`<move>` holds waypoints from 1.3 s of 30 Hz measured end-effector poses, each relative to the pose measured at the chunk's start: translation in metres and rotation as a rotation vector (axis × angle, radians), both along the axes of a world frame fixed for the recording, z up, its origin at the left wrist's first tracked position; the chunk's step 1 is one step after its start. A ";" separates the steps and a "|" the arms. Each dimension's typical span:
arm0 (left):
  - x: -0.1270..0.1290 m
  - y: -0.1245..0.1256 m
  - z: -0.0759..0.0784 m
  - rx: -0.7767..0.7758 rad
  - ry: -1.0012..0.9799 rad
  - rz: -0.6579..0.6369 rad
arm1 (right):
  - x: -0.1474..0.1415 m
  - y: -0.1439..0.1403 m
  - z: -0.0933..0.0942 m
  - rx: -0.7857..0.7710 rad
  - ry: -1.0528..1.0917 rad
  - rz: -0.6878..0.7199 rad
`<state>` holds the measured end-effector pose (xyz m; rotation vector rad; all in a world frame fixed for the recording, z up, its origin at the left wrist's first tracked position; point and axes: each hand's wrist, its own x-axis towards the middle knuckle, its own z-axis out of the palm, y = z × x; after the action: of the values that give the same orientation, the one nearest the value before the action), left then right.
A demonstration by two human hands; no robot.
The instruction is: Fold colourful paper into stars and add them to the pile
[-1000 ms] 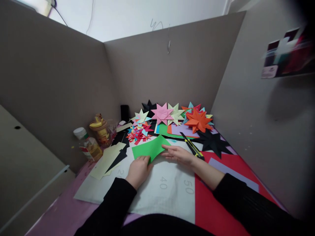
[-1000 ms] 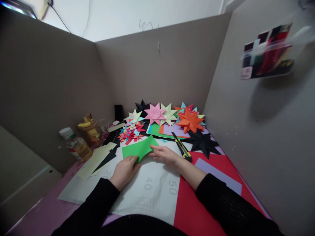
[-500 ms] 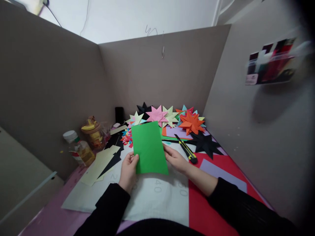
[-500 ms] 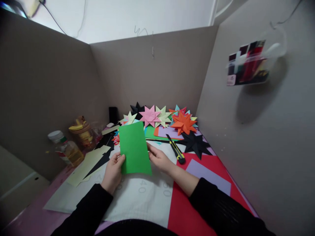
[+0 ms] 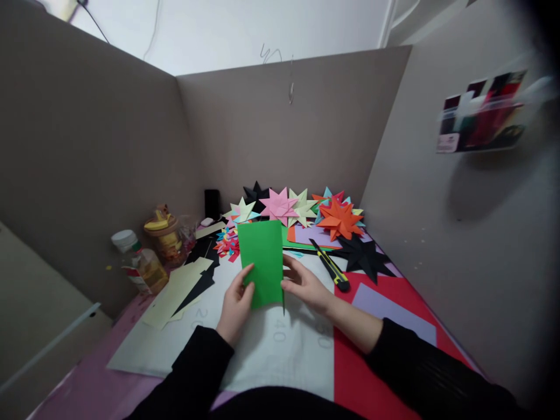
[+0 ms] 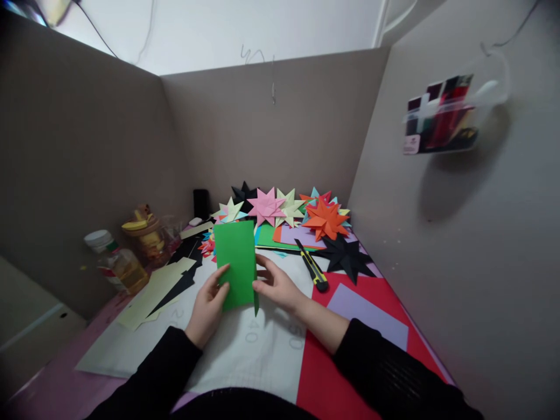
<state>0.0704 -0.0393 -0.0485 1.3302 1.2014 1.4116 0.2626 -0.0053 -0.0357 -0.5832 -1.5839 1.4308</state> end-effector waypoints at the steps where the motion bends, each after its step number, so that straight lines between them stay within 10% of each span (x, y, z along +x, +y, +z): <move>1: 0.002 -0.002 0.000 -0.016 0.005 -0.063 | -0.002 -0.002 -0.002 0.022 -0.033 -0.026; 11: 0.013 -0.005 -0.003 0.051 0.114 -0.191 | -0.002 -0.015 0.002 0.487 -0.418 -0.144; 17: 0.010 -0.006 -0.001 0.026 0.076 -0.072 | -0.001 -0.015 0.001 0.397 -0.340 -0.060; 30: -0.025 0.018 -0.001 -0.033 -0.270 0.274 | 0.034 0.051 -0.023 -0.170 0.060 -0.676; 39: -0.170 0.061 0.041 -0.186 0.920 0.424 | 0.035 0.058 -0.034 -0.209 0.103 -0.736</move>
<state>-0.1000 0.0214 -0.0075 1.7136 2.2580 0.8894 0.2973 0.0527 -0.0698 -1.0637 -0.9777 1.0346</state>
